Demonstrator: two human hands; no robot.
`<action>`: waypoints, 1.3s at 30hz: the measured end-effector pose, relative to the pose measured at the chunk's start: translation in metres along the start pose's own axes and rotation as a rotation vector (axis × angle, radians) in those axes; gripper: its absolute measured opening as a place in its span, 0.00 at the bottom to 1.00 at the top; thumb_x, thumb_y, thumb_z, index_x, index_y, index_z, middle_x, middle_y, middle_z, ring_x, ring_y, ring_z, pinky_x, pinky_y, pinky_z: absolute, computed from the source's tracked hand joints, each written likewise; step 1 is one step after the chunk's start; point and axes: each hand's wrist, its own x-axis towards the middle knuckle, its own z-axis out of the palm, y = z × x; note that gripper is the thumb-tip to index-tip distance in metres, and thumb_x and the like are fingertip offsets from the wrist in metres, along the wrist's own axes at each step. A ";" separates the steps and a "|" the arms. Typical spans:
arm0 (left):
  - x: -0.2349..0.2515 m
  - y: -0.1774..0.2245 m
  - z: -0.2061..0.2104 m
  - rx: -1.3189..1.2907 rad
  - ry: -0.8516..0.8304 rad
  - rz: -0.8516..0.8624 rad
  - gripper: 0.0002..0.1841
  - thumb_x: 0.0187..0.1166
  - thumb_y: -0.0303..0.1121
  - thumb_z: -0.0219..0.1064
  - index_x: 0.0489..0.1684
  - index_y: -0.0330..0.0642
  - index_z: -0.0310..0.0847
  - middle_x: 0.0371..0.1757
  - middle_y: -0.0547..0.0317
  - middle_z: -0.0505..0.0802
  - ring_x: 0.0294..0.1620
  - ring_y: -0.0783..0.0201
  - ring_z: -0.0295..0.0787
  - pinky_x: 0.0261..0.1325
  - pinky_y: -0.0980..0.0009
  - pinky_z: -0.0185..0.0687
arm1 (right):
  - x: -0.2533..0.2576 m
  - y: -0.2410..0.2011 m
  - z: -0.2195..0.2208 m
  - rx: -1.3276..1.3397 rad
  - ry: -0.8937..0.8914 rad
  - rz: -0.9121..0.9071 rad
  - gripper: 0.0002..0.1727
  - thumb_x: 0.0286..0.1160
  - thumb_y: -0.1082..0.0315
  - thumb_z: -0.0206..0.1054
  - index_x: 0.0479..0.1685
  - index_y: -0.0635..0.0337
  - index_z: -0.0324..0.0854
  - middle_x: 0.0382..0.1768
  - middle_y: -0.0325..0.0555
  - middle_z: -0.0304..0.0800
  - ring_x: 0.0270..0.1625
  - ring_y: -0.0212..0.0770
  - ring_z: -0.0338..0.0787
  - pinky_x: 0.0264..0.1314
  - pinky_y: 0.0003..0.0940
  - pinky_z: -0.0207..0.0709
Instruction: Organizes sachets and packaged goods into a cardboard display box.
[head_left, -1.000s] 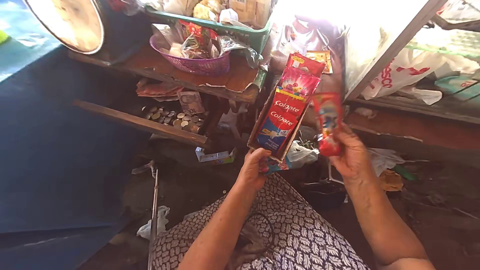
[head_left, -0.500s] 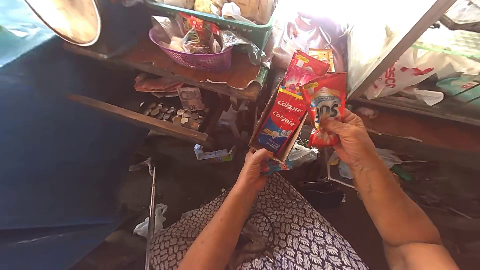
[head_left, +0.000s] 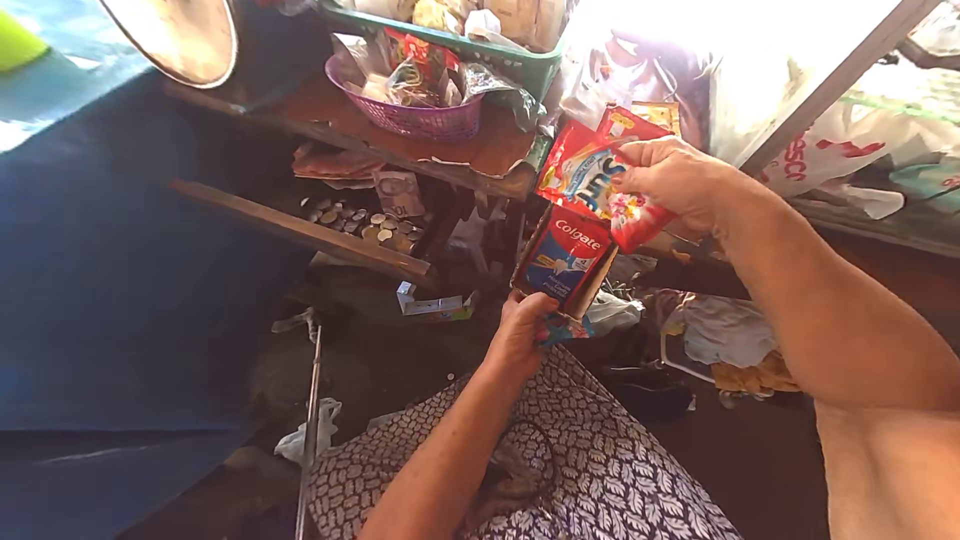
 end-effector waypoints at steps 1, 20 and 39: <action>0.000 0.000 0.000 -0.005 -0.011 0.000 0.14 0.71 0.16 0.60 0.50 0.40 0.71 0.25 0.56 0.85 0.22 0.68 0.84 0.29 0.72 0.86 | -0.007 -0.005 0.002 0.004 -0.056 -0.036 0.13 0.87 0.73 0.56 0.61 0.62 0.81 0.40 0.41 0.89 0.36 0.27 0.88 0.42 0.25 0.85; 0.002 -0.001 -0.006 -0.003 -0.053 0.014 0.13 0.74 0.21 0.63 0.53 0.42 0.74 0.31 0.54 0.89 0.32 0.64 0.89 0.41 0.67 0.89 | 0.006 0.010 0.024 0.487 0.435 -0.239 0.23 0.63 0.84 0.70 0.60 0.60 0.76 0.49 0.42 0.90 0.52 0.34 0.92 0.55 0.33 0.89; 0.002 0.001 -0.006 -0.008 -0.060 0.003 0.13 0.77 0.22 0.61 0.57 0.41 0.72 0.32 0.54 0.89 0.32 0.64 0.89 0.41 0.67 0.89 | 0.014 0.044 0.030 -0.022 0.360 -0.340 0.08 0.83 0.69 0.64 0.48 0.61 0.86 0.40 0.38 0.91 0.47 0.22 0.89 0.57 0.25 0.83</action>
